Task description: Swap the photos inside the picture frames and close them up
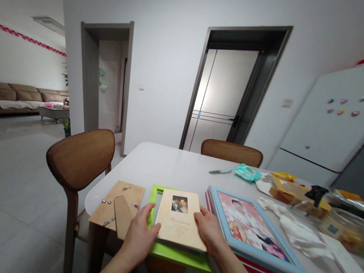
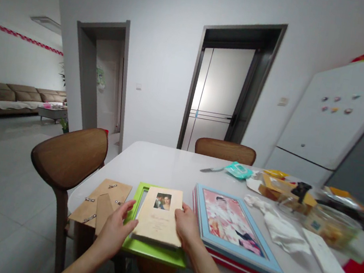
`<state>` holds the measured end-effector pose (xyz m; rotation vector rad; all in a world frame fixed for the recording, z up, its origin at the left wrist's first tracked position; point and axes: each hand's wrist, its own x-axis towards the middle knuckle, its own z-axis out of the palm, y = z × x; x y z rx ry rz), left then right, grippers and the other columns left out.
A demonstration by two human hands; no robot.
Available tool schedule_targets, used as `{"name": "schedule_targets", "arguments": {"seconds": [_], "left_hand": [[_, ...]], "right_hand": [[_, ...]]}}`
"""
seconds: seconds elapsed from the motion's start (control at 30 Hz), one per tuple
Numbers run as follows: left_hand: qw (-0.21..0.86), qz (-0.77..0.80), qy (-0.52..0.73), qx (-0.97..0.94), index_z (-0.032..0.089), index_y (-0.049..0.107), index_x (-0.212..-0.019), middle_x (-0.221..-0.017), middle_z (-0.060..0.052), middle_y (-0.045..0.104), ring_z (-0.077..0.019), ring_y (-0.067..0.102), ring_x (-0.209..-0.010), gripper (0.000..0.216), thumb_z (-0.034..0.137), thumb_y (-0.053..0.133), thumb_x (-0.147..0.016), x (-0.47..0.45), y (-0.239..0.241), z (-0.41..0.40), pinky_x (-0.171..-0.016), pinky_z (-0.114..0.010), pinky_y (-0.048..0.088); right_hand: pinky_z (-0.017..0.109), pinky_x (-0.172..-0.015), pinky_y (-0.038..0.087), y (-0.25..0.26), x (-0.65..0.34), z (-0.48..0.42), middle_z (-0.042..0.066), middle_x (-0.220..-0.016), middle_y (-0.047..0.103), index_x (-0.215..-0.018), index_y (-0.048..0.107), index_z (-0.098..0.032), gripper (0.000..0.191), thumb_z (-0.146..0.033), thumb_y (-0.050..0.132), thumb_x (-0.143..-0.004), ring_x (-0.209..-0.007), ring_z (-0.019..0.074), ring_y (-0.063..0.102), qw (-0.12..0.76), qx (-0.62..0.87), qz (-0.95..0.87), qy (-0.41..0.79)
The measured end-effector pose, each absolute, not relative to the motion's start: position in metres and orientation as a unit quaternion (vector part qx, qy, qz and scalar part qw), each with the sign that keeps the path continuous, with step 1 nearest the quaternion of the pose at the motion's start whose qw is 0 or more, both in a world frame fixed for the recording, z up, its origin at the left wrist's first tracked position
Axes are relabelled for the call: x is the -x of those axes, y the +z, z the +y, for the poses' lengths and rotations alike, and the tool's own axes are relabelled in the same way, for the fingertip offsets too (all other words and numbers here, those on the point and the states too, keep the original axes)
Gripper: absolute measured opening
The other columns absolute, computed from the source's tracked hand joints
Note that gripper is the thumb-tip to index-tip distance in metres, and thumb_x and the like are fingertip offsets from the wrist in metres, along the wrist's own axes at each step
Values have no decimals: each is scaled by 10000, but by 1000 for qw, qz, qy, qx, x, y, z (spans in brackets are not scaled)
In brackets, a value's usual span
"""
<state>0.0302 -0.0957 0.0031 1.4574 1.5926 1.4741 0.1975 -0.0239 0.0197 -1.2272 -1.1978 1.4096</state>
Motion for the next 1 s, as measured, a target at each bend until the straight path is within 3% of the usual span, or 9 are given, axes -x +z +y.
{"name": "schedule_targets", "arguments": {"seconds": [0.33,0.53,0.73,1.0], "left_hand": [[195,592,427,-656,155,505,-1088,-1202,-106,471,-219,402,-1124,483,162,512,-606,-36,-4,-108,-968,-384,289],[159,594,372,-695,173,555,-1019,-1169,-100,506,-238,432,-1090,398,202,527,-623,-38,1,-112,-964,-423,268],[142,603,313,-720,184,551,-1015,-1188,-100,489,-240,422,-1102,360,213,501,-659,-40,6,-112,-960,-429,260],[148,607,218,-750,198,537,-1014,-1184,-50,498,-185,376,-1144,317,273,419,-729,-42,13,-112,-1002,-380,183]], "right_hand": [[233,-489,437,2,-185,-10,55,-688,657,-1072,505,-115,458,-143,378,-633,-559,157,595,438,495,-563,496],[227,-596,402,9,-192,-4,99,-808,655,-874,615,-121,329,-187,374,-660,-704,172,590,303,584,-723,212],[270,-576,364,12,-200,-9,145,-750,645,-728,632,-123,267,-253,406,-674,-673,212,577,238,618,-737,134],[283,-652,376,8,-200,-12,141,-839,629,-875,598,-105,309,-283,408,-710,-779,226,571,171,629,-758,34]]}}
